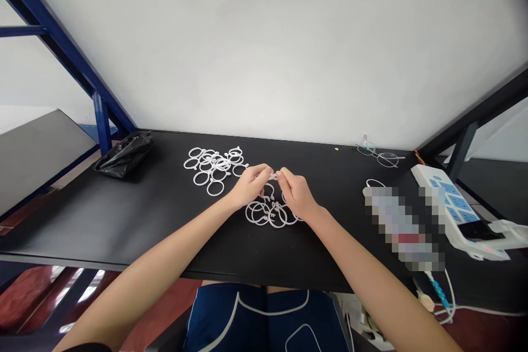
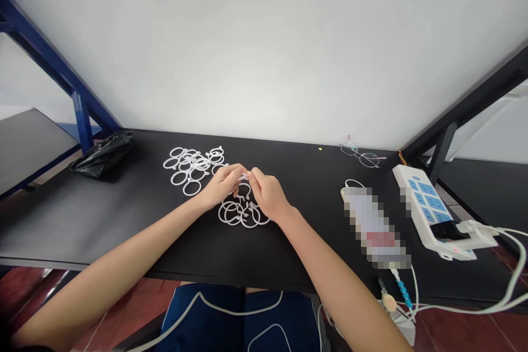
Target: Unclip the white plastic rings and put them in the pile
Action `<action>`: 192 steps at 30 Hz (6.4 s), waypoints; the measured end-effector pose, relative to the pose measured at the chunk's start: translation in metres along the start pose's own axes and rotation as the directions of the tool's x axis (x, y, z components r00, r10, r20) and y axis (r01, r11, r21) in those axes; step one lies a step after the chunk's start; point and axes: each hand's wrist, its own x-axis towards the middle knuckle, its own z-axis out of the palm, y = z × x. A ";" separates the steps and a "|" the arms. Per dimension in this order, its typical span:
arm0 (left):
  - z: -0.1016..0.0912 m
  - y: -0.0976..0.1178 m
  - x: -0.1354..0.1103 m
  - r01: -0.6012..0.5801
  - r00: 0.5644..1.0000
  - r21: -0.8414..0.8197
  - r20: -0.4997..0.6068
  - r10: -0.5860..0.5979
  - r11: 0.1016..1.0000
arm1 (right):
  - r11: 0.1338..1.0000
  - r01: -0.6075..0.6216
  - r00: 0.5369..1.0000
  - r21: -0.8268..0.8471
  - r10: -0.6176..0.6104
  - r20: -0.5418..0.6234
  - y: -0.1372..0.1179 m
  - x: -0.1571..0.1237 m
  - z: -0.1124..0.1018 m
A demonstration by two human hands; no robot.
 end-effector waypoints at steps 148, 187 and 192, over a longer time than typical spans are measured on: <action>-0.005 0.014 0.005 0.107 0.810 -0.876 -0.197 -0.552 0.470 | 0.970 -0.218 0.975 -0.109 0.213 -0.060 0.021 0.001 0.011; -0.002 0.007 0.003 0.356 0.922 -0.465 0.033 -0.386 0.811 | 0.993 -0.104 0.970 -0.053 0.089 -0.227 0.007 0.002 0.009; -0.001 0.005 0.002 0.318 0.944 -0.389 0.043 -0.327 0.865 | 0.998 -0.020 0.966 -0.064 0.003 -0.259 0.010 0.001 0.010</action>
